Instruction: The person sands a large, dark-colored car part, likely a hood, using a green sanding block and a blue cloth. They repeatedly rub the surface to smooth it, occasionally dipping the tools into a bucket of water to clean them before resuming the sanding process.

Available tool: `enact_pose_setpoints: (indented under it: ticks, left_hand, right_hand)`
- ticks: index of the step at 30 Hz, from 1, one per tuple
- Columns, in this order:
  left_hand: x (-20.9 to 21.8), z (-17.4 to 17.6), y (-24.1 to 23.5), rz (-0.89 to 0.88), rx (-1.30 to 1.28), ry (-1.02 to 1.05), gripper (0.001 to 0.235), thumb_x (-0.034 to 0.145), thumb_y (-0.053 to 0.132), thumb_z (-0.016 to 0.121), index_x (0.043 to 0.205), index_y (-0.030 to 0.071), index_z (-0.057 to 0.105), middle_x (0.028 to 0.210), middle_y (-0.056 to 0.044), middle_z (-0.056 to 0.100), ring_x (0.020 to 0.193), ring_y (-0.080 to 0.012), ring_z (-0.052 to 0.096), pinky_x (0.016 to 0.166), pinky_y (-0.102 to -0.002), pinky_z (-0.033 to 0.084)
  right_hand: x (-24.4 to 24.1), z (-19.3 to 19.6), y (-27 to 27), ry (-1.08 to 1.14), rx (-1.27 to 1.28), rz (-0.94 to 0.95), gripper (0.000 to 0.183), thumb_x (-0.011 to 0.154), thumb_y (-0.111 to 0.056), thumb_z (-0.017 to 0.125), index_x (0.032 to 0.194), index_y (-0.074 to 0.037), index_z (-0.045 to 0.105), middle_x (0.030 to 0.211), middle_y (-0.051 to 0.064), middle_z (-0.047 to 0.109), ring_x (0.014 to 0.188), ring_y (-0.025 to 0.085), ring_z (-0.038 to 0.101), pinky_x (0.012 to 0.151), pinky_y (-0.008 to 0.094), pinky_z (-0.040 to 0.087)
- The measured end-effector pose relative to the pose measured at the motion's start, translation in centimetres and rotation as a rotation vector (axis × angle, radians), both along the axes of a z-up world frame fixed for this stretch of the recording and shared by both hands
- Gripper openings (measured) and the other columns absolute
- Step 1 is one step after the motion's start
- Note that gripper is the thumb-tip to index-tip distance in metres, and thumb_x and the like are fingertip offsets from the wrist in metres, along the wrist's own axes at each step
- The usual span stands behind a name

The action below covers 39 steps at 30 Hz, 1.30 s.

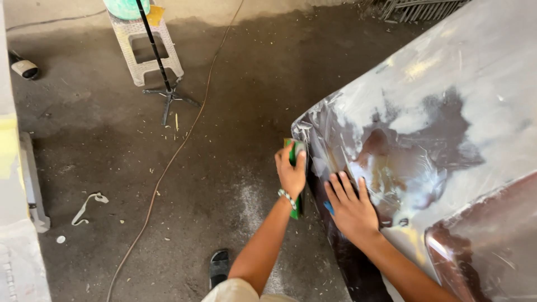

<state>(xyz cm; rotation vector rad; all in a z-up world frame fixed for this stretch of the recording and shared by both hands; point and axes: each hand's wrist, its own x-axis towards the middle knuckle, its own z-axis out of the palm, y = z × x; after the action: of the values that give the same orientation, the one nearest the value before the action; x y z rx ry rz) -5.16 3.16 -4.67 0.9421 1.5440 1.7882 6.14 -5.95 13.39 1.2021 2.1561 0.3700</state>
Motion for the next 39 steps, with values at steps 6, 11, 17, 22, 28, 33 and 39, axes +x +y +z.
enact_pose_setpoints:
  ticks: [6,11,17,22,28,33,39]
  left_hand:
    - [-2.6,0.7,-5.6,-0.108,-0.047,-0.135,0.047,0.099,0.025,0.068,0.141,0.007,0.058,0.131,-0.017,0.053,0.121,-0.0304,0.057,0.104,-0.040,0.047]
    - [-7.2,-1.0,-8.7,-0.164,-0.233,-0.179,0.048,0.097,0.031,0.069,0.139,0.010,0.059,0.129,-0.014,0.052,0.117,-0.0278,0.058,0.101,-0.039,0.049]
    - [-11.1,-3.0,-9.3,-0.058,-0.251,-0.094,0.049,0.097,0.032,0.069,0.139,0.009,0.059,0.130,-0.016,0.052,0.118,-0.0315,0.057,0.103,-0.042,0.047]
    - [-10.4,-1.9,-8.6,-0.086,-0.279,-0.117,0.051,0.098,0.033,0.066,0.143,0.010,0.056,0.137,-0.018,0.049,0.125,-0.0326,0.055,0.105,-0.042,0.045]
    - [-5.8,1.4,-9.3,-0.108,-0.075,-0.271,0.074,0.097,0.025,0.072,0.154,0.000,0.032,0.150,-0.018,0.045,0.136,-0.0288,0.046,0.114,-0.043,0.038]
    - [0.6,5.7,-10.8,-0.204,0.041,-0.526,0.078,0.085,0.020,0.083,0.148,-0.002,0.042,0.139,-0.016,0.055,0.128,-0.0248,0.055,0.111,-0.038,0.044]
    - [5.5,10.7,-11.0,-0.517,-0.066,-0.902,0.058,0.096,0.023,0.071,0.143,-0.003,0.051,0.126,-0.015,0.060,0.112,-0.0236,0.057,0.096,-0.041,0.047]
  right_hand:
    - [-5.2,-4.9,12.1,-0.023,0.131,0.139,0.070,0.100,-0.040,0.042,0.160,-0.011,0.024,0.168,0.014,0.017,0.155,0.035,0.010,0.119,0.063,0.003]
    - [-9.8,-7.1,22.3,0.051,0.180,0.060,0.071,0.101,-0.047,0.038,0.162,-0.013,0.021,0.169,0.011,0.015,0.156,0.032,0.007,0.119,0.063,0.001]
    - [-10.9,-7.0,21.8,0.019,0.014,0.184,0.071,0.103,-0.052,0.037,0.162,-0.015,0.022,0.168,0.008,0.020,0.157,0.028,0.009,0.122,0.060,-0.002]
    - [-9.3,-5.2,13.1,-0.070,-0.262,0.243,0.076,0.101,-0.059,0.038,0.161,-0.015,0.020,0.167,0.010,0.020,0.156,0.027,0.009,0.122,0.055,-0.003]
    - [-1.9,-3.9,4.8,0.110,-0.464,0.277,0.064,0.089,-0.022,0.067,0.149,-0.016,0.046,0.152,0.009,0.045,0.147,0.024,0.035,0.127,0.049,0.013]
    - [1.7,1.9,1.8,0.911,-0.320,-0.166,0.065,0.080,-0.029,0.078,0.141,-0.017,0.057,0.135,0.014,0.065,0.118,0.032,0.066,0.099,0.040,0.053]
    - [5.2,4.6,0.5,0.990,-0.155,-0.329,0.101,0.066,-0.040,0.086,0.153,-0.019,0.039,0.125,0.020,0.068,0.105,0.038,0.069,0.087,0.045,0.056]
